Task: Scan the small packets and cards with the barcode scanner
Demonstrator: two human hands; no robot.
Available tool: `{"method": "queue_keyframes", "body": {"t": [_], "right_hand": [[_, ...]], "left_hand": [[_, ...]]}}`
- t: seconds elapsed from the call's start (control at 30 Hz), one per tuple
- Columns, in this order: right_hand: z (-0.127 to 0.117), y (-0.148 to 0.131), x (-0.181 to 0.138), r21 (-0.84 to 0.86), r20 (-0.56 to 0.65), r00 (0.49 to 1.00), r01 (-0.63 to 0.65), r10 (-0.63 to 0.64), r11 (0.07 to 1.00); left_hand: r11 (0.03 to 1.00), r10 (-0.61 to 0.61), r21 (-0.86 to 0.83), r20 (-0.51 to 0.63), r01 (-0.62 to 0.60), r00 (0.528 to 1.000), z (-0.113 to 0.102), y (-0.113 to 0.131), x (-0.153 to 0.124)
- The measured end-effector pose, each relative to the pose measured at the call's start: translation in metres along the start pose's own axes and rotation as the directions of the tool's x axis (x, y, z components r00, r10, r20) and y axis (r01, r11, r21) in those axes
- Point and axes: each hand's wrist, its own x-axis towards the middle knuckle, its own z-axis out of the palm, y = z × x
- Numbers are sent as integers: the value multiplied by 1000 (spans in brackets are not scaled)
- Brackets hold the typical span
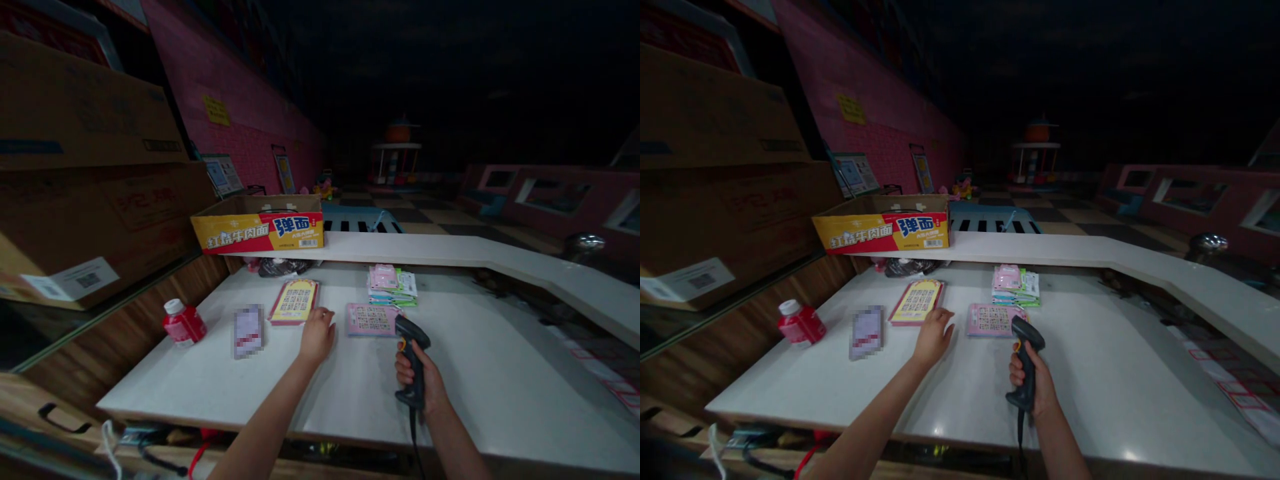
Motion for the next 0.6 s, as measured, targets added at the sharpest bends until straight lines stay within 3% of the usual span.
{"method": "queue_keyframes", "body": {"t": [0.1,0.27,0.37,0.5,0.53,0.6], "right_hand": [[2,0,1,-16,-17,1000,3,-3,1000],[5,1,2,-41,-28,999,24,-26,999],[4,2,3,-39,-38,998,40,-41,998],[0,2,5,-34,-24,999,32,-33,999],[-2,2,6,-32,-21,999,33,-34,999],[-4,2,8,-27,-19,999,40,-41,999]], "left_hand": [[981,-131,-124,136,148,982,18,26,23],[889,-418,-71,277,452,865,35,49,55],[854,-480,-44,317,518,818,38,48,64],[809,-514,-139,307,572,801,41,35,69],[774,-530,-203,312,600,789,41,31,70],[614,-556,-392,401,685,728,40,26,70]]}}
